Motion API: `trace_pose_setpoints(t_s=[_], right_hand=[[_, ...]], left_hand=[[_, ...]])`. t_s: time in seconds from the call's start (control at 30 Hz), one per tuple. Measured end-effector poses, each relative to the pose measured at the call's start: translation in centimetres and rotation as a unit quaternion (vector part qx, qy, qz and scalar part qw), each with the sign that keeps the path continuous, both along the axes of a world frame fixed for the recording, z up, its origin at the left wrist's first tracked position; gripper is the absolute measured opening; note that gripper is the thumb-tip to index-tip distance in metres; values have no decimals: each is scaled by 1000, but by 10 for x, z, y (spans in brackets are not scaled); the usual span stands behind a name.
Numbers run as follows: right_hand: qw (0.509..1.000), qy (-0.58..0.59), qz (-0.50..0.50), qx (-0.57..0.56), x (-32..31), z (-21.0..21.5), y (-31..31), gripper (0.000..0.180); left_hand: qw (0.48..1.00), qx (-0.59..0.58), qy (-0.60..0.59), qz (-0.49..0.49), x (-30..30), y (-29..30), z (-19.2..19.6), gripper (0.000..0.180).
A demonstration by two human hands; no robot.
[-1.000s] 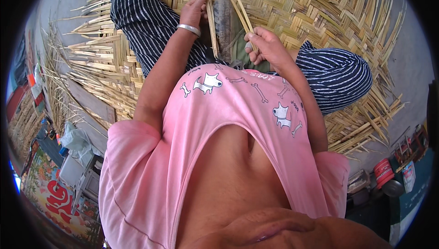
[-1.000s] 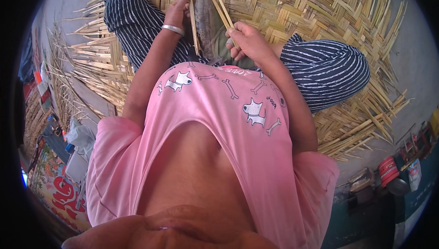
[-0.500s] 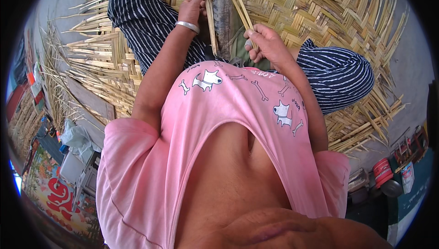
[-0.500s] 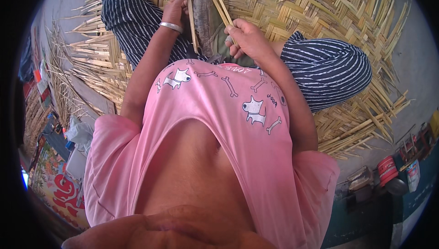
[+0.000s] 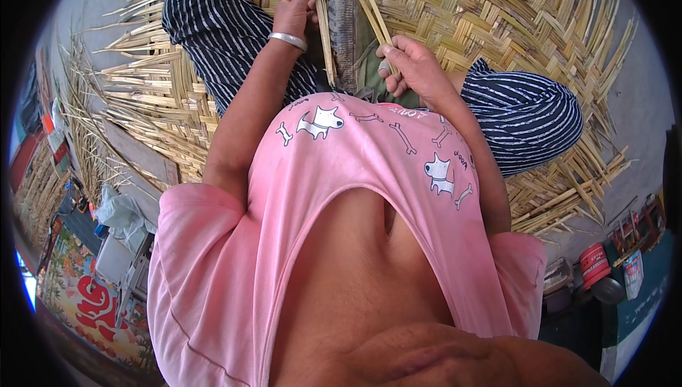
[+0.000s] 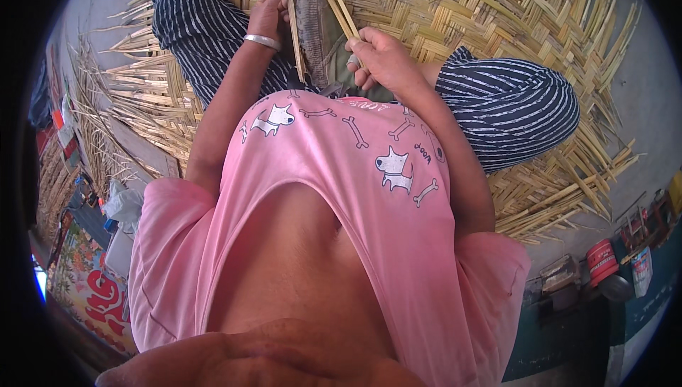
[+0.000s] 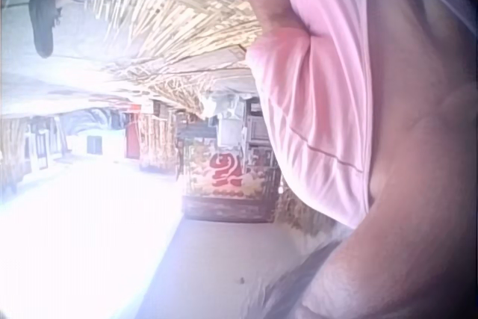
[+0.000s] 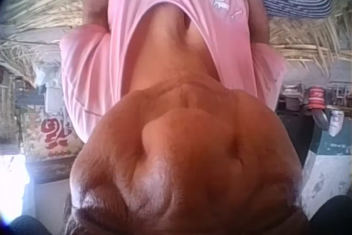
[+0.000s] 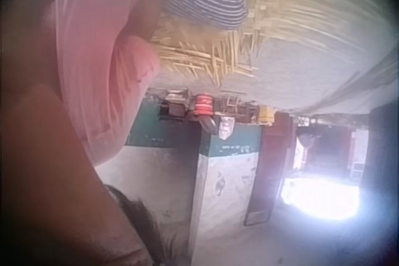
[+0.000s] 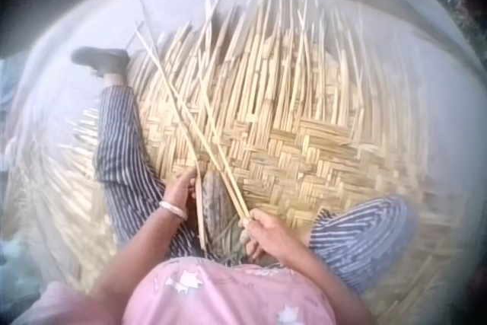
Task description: The person sits on the floor and weaves thin bamboo strips into a large circular basket base. They interlace the strips by hand, pulling them through the existing weave to expand the pattern.
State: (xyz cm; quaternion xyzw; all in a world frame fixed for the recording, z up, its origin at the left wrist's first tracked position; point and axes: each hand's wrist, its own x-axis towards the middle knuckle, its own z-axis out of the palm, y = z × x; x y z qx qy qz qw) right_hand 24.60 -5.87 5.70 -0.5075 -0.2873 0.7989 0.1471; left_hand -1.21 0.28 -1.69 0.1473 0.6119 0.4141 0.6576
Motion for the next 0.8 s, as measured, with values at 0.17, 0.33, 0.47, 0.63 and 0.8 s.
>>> trace_pose_setpoints(t_s=[0.17,0.33,0.47,0.63,0.8], right_hand=[[1000,5,0,5,0,-2,-1,29],[1000,1,1,6,0,-2,-1,29],[1000,-7,5,6,0,1,1,29],[1000,-16,11,6,-1,3,1,28],[1000,-7,4,14,0,0,0,29]], left_hand=[[1000,-2,-3,4,0,0,0,35],[1000,-5,6,5,2,0,1,34],[1000,0,-4,5,2,1,4,35],[1000,-13,5,11,0,0,3,34],[1000,-3,11,6,3,1,3,34]])
